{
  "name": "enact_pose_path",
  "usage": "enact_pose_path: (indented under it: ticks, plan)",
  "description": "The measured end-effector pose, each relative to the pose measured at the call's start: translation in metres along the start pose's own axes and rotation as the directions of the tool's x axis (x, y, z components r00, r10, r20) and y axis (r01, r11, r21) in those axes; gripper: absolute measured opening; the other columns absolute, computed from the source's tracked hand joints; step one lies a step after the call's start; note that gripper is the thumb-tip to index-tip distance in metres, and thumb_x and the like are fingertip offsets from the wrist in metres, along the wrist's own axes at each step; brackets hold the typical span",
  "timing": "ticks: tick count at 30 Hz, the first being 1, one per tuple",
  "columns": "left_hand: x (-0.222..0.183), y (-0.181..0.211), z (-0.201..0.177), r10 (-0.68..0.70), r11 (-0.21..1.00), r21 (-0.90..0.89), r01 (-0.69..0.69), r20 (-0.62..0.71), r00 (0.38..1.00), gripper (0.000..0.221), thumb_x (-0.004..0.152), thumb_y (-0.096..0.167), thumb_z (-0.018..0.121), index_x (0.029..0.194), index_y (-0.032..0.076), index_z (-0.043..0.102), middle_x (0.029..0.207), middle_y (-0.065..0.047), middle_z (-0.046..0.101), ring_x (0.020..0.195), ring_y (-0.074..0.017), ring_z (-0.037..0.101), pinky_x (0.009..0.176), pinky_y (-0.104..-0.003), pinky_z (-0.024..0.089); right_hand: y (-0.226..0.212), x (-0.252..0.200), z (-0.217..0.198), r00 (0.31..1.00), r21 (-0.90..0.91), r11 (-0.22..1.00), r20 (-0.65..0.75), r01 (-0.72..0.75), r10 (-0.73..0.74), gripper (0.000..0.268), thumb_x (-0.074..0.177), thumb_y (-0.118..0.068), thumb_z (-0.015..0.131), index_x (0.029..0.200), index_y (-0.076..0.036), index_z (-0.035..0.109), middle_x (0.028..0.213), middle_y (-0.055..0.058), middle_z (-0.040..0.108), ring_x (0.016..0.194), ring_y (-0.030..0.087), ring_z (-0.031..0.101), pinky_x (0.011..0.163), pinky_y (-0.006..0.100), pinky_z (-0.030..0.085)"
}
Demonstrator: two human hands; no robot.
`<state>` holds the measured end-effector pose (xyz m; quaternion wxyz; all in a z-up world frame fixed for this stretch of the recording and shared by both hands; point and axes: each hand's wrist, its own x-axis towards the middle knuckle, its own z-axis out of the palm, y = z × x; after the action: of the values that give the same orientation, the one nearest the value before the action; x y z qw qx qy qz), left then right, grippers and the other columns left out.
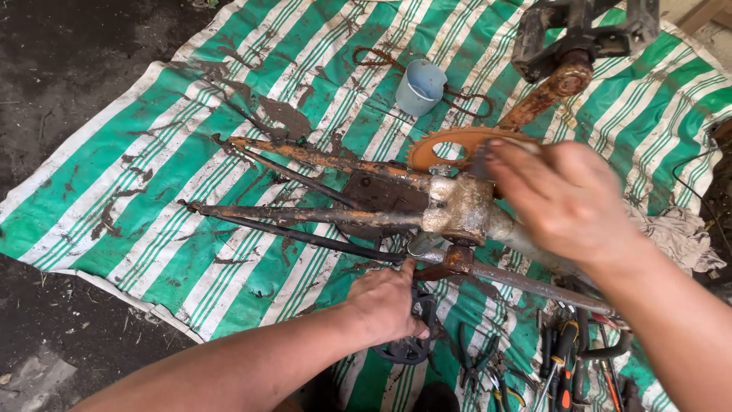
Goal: Manually sanding a rusty bicycle frame with sandpaper to prepare the surface.
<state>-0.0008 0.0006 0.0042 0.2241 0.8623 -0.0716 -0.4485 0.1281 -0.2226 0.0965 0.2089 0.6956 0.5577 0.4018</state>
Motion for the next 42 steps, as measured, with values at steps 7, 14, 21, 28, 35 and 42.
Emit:
enact_pose_path:
  ticks: [7, 14, 21, 28, 35, 42]
  plan:
    - [0.001, 0.002, -0.002, 0.0, 1.0, 0.008, 0.0, -0.003, 1.0, 0.122, 0.1, 0.057, 0.079, 0.183, 0.016, 0.0, 0.166, -0.02, 0.05, 0.152, -0.0395, 0.049, 0.126, -0.048, 0.046, -0.006, 0.022, 0.008, 0.997, 0.055, 0.998, -0.068, -0.02, 0.024, 0.012, 0.11, -0.002, 0.085, 0.122, -0.006, 0.086, 0.125, 0.013, 0.091, 0.098, 0.02, 0.07, 0.07, 0.031, 0.051]
    - [-0.003, -0.002, -0.004, 0.003, 0.999, 0.055, -0.002, -0.007, 1.0, 0.122, 0.101, 0.059, 0.078, 0.183, 0.014, 0.001, 0.166, -0.021, 0.05, 0.152, -0.0378, 0.05, 0.125, -0.044, 0.048, 0.006, 0.001, -0.009, 0.999, 0.069, 0.998, -0.032, -0.01, 0.012, 0.014, 0.109, -0.002, 0.087, 0.123, -0.005, 0.088, 0.131, 0.01, 0.09, 0.092, 0.023, 0.065, 0.069, 0.034, 0.051]
    - [0.0, 0.002, -0.002, 0.01, 0.98, 0.198, -0.008, -0.008, 1.0, 0.121, 0.104, 0.066, 0.071, 0.183, 0.01, 0.0, 0.155, -0.018, 0.06, 0.137, -0.0324, 0.062, 0.112, -0.045, 0.057, -0.008, 0.029, 0.022, 0.999, 0.105, 0.994, 0.025, 0.026, -0.029, 0.021, 0.106, -0.018, 0.087, 0.125, -0.009, 0.086, 0.129, 0.009, 0.088, 0.09, 0.017, 0.048, 0.057, 0.029, 0.047]
    - [0.006, -0.006, 0.002, 0.017, 0.952, 0.307, -0.009, -0.023, 1.0, 0.122, 0.106, 0.074, 0.062, 0.183, 0.004, -0.002, 0.148, -0.019, 0.063, 0.137, -0.0337, 0.061, 0.113, -0.046, 0.056, 0.006, 0.002, -0.003, 0.996, 0.125, 0.992, -0.088, 0.004, 0.007, 0.015, 0.115, 0.0, 0.073, 0.122, 0.0, 0.087, 0.134, 0.014, 0.091, 0.086, 0.03, 0.063, 0.07, 0.039, 0.05]
    - [0.008, -0.011, 0.004, 0.052, 0.95, 0.31, -0.038, -0.038, 0.998, 0.12, 0.107, 0.072, 0.062, 0.182, 0.002, 0.0, 0.136, -0.017, 0.067, 0.126, -0.0321, 0.065, 0.115, -0.045, 0.053, 0.002, 0.011, 0.002, 0.999, 0.084, 0.996, 0.035, 0.017, -0.02, 0.02, 0.107, -0.007, 0.089, 0.127, -0.006, 0.087, 0.134, 0.009, 0.089, 0.099, 0.019, 0.062, 0.068, 0.032, 0.051]
    - [-0.002, -0.002, -0.006, 0.027, 0.96, 0.279, -0.026, 0.001, 1.0, 0.119, 0.106, 0.07, 0.066, 0.183, 0.005, 0.001, 0.15, -0.02, 0.064, 0.129, -0.0329, 0.068, 0.109, -0.044, 0.058, -0.012, 0.024, 0.007, 0.995, 0.131, 0.991, -0.096, -0.029, 0.042, 0.013, 0.112, -0.009, 0.084, 0.121, -0.001, 0.089, 0.128, 0.016, 0.09, 0.089, 0.026, 0.06, 0.071, 0.038, 0.051]
